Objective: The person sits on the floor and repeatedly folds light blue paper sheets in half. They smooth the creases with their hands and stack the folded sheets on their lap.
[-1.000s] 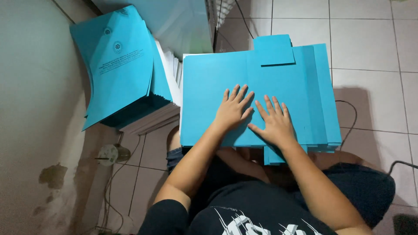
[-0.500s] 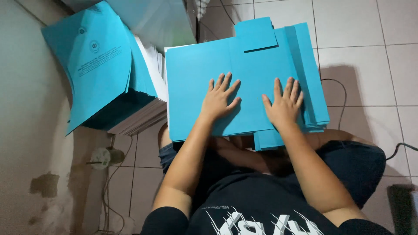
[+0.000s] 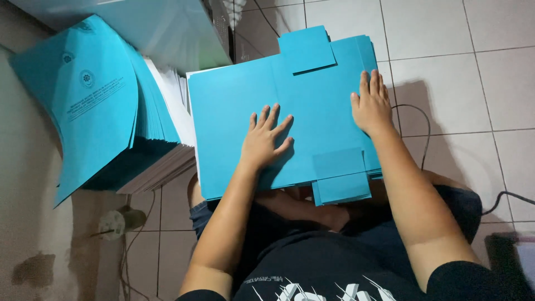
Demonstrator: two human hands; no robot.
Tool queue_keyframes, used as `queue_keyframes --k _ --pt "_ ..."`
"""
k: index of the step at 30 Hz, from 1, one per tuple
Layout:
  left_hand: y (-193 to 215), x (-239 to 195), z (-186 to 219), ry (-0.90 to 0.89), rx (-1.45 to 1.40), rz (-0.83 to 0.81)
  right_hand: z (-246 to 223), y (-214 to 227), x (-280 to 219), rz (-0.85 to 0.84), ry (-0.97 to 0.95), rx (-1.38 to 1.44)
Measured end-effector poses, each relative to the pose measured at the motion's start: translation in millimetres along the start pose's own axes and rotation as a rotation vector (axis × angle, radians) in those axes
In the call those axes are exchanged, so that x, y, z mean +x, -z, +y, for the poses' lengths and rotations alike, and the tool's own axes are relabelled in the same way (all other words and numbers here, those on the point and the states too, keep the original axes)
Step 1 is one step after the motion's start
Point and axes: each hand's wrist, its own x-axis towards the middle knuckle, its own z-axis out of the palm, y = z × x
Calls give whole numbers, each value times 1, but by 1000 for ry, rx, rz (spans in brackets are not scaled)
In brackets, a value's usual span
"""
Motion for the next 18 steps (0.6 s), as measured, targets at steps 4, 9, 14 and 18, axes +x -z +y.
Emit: queue_keyframes --k 4,9,14,18 --pt "-6 2 3 74 -29 -6 -3 6 12 -5 82 41" --pt "-15 19 34 334 4 23 5 8 -17 -45 114 33" --pt "-10 27 51 421 -39 73 23 1 -59 -63 163 -13" --pt "-2 25 52 390 -66 33 27 -1 -50 -64 174 -12"
